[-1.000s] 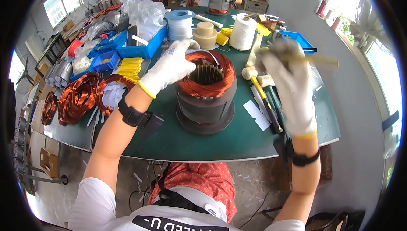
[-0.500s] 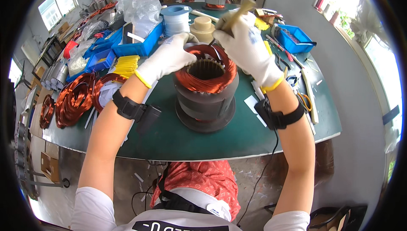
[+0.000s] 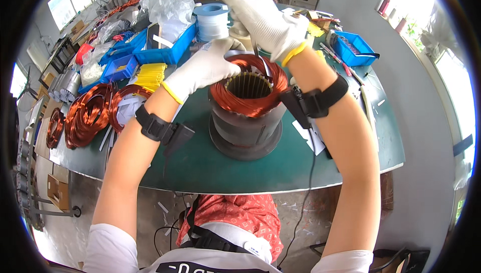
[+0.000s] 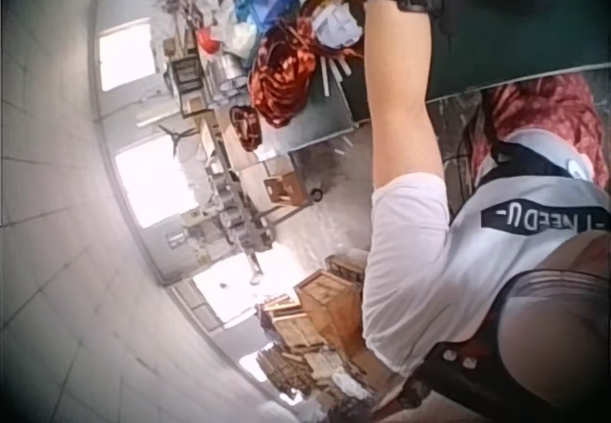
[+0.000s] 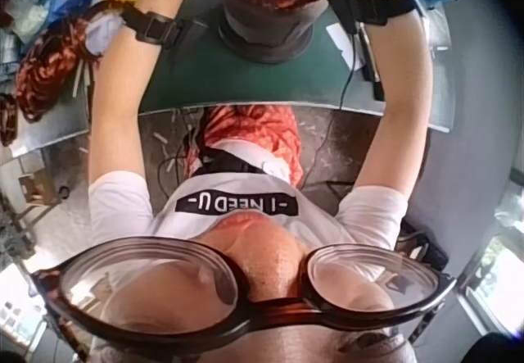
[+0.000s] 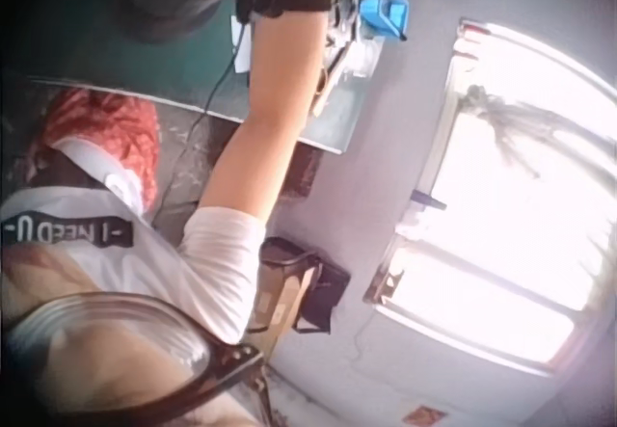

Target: Manually inserting copper wire coils and insulation into a motor stator core.

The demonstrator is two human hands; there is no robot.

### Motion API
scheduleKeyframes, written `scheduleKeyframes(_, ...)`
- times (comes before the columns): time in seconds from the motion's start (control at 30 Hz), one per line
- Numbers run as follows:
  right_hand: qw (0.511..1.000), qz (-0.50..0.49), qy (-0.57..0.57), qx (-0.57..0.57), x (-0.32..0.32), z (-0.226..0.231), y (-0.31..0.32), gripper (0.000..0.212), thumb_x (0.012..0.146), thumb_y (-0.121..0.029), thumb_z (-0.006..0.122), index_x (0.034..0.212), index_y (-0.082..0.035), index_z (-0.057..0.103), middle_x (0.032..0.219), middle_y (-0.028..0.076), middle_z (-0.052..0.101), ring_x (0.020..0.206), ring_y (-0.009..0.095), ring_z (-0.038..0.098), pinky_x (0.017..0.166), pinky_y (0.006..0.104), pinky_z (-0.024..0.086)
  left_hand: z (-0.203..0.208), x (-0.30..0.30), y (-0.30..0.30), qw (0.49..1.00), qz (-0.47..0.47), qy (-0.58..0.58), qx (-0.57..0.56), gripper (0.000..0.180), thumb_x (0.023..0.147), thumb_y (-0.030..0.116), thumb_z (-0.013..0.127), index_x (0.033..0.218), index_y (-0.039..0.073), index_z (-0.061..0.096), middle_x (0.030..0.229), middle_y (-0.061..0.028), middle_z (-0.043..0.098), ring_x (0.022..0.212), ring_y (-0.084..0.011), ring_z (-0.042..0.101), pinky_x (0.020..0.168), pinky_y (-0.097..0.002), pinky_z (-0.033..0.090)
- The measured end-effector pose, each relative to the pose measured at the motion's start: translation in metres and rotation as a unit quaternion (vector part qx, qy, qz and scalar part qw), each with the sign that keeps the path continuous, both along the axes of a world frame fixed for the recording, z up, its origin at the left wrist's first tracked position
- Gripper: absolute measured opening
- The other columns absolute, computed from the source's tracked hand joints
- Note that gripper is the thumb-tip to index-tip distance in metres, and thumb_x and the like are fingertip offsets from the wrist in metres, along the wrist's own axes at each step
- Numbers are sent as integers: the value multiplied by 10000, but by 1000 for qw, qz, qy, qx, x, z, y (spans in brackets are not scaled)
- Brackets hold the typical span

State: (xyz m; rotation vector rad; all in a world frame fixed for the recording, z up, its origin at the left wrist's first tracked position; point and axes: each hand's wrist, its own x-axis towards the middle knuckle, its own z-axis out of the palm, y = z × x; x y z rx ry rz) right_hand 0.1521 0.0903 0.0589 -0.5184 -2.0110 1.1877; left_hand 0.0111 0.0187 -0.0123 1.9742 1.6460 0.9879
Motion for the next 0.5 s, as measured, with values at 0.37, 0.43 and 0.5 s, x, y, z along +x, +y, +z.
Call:
scheduleKeyframes(0.37, 966, 3, 225, -125, 3, 1, -13, 405, 970, -368, 600, 682, -171, 396, 558, -68, 315, 451, 40, 271, 427, 220, 230, 11, 5, -9, 999, -7, -14, -30, 452, 750, 65, 679, 1184, -18, 583, 1097, -169, 676, 1004, -225, 664, 873, -306, 511)
scheduleKeyframes(0.43, 966, 1, 233, -113, 5, 0, -13, 375, 975, -364, 594, 720, -156, 414, 568, -64, 331, 462, 41, 286, 430, 222, 233, 8, 5, -8, 1000, -2, -13, -26, 480, 748, 67, 682, 1206, -22, 571, 1122, -176, 672, 1027, -231, 660, 885, -308, 506)
scheduleKeyframes(0.5, 968, -27, 226, -103, 0, -4, -19, 378, 975, -366, 596, 721, -152, 417, 571, -64, 330, 463, 45, 286, 431, 225, 233, 4, 4, -5, 1000, 4, -10, -23, 509, 746, 68, 686, 1229, -27, 559, 1148, -182, 668, 1051, -237, 657, 898, -310, 502)
